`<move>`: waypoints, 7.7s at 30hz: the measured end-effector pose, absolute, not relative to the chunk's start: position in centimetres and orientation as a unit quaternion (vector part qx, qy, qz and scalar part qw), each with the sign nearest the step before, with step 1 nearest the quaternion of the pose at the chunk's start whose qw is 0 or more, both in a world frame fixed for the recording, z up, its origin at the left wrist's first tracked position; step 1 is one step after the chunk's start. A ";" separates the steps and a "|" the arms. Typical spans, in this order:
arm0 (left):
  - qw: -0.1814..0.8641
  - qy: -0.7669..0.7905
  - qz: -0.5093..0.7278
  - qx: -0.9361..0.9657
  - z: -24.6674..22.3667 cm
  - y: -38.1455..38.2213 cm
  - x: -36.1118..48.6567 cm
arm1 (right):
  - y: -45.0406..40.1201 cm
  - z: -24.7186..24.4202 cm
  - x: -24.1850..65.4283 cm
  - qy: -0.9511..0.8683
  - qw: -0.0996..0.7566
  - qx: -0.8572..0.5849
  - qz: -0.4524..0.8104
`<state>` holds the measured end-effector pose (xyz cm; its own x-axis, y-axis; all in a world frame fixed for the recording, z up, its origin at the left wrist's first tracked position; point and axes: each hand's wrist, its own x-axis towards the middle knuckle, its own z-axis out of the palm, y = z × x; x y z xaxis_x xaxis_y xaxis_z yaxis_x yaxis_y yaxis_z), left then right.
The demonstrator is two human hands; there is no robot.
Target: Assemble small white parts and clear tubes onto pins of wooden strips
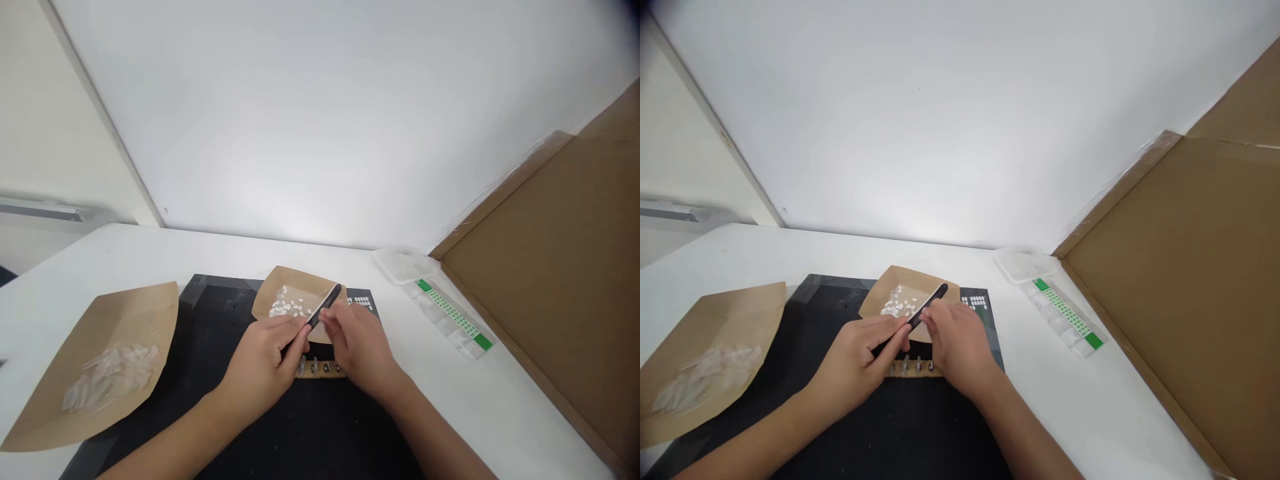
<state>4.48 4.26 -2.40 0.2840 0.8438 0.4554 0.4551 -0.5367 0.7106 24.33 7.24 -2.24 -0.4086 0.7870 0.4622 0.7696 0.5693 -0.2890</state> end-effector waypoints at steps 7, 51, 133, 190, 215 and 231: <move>0.225 0.421 0.423 0.770 -2.2 4.4 4.5 | 7.2 -2.2 24.5 -0.845 0.275 -0.456 0.041; 0.226 0.432 0.428 0.761 -2.4 5.1 4.1 | 7.9 -2.5 23.5 -0.848 0.293 -0.440 0.035; 0.365 0.454 0.451 0.677 -2.4 4.3 4.2 | 6.7 -3.3 23.9 -0.738 0.425 -0.506 0.136; 0.425 0.484 0.459 0.612 -1.5 4.1 4.3 | 7.6 -1.4 23.2 -0.815 0.381 -0.436 0.032; 0.388 0.482 0.463 0.635 -2.0 4.1 4.1 | 7.4 -1.1 23.0 -0.838 0.354 -0.413 0.048; 0.296 0.535 0.458 0.645 -1.6 4.6 3.5 | 6.9 -1.7 24.4 -0.763 0.416 -0.468 0.161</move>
